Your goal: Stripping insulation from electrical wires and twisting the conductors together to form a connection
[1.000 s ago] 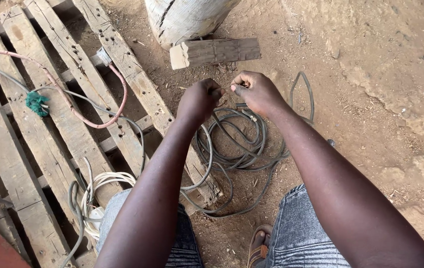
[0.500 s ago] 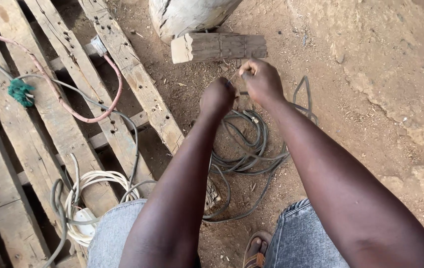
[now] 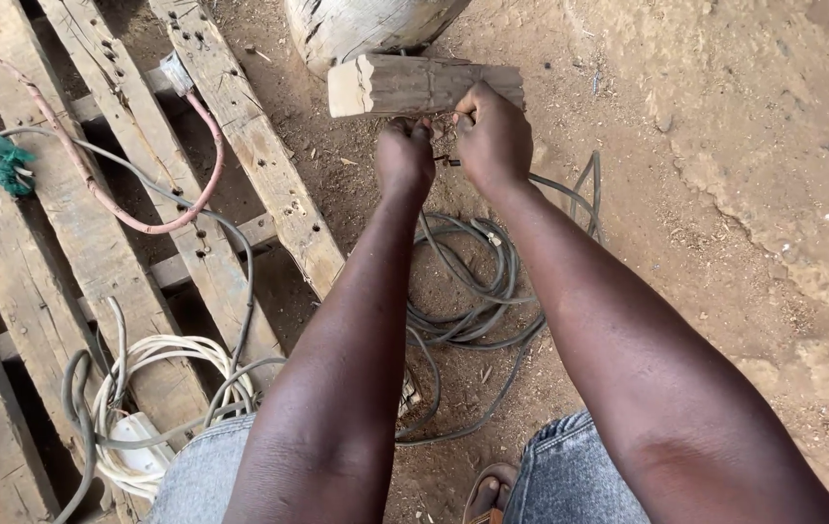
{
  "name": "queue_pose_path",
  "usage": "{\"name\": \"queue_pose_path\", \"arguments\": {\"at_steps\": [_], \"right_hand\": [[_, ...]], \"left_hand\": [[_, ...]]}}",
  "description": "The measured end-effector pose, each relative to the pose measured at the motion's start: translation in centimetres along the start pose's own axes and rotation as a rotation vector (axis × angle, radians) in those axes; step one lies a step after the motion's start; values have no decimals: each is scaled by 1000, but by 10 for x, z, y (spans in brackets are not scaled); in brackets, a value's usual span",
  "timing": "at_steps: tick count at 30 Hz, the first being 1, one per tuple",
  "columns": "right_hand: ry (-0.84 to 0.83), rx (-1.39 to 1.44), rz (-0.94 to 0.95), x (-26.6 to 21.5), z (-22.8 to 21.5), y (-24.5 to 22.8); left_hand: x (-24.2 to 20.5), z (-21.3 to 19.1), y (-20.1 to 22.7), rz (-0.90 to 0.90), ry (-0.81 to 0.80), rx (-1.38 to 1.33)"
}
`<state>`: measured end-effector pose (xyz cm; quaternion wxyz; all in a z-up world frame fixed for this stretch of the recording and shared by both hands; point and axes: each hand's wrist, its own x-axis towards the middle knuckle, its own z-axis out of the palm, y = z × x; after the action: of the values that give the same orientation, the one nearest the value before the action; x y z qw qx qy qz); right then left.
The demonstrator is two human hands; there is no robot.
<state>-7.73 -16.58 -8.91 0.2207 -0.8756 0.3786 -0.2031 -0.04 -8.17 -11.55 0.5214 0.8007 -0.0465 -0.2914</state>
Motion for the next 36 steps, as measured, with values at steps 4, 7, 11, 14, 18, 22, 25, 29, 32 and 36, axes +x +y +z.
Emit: {"name": "queue_pose_path", "arguments": {"at_steps": [4,7,11,14,18,22,25,29,32,36], "right_hand": [[-47,-95,-87,-7,5,3],[-203,-103,-31,-16,-9,-10],[-231,-81,4,-17,2,-7],[-268,29,44,-18,3,-5],[-301,-73,-17,-10,-3,-8],[-280,-228,-106,-8,3,-12],[-206,-233,-168,0,-11,-17],[-145,-179,-220,-11,-16,-27],[-108,-53,-118,-8,-5,-16],[-28,68,124,-4,3,-10]], "left_hand": [[1,1,4,-92,-8,-23],[8,2,-5,71,50,-2],[1,-8,-4,107,5,-77],[12,-3,-17,88,7,-114],[19,8,-21,64,13,-153],[16,7,-23,71,-23,-168],[34,17,-36,90,-32,-158],[34,15,-35,110,-44,-171],[35,20,-33,101,-22,-121],[39,28,-38,81,24,-192]]}}
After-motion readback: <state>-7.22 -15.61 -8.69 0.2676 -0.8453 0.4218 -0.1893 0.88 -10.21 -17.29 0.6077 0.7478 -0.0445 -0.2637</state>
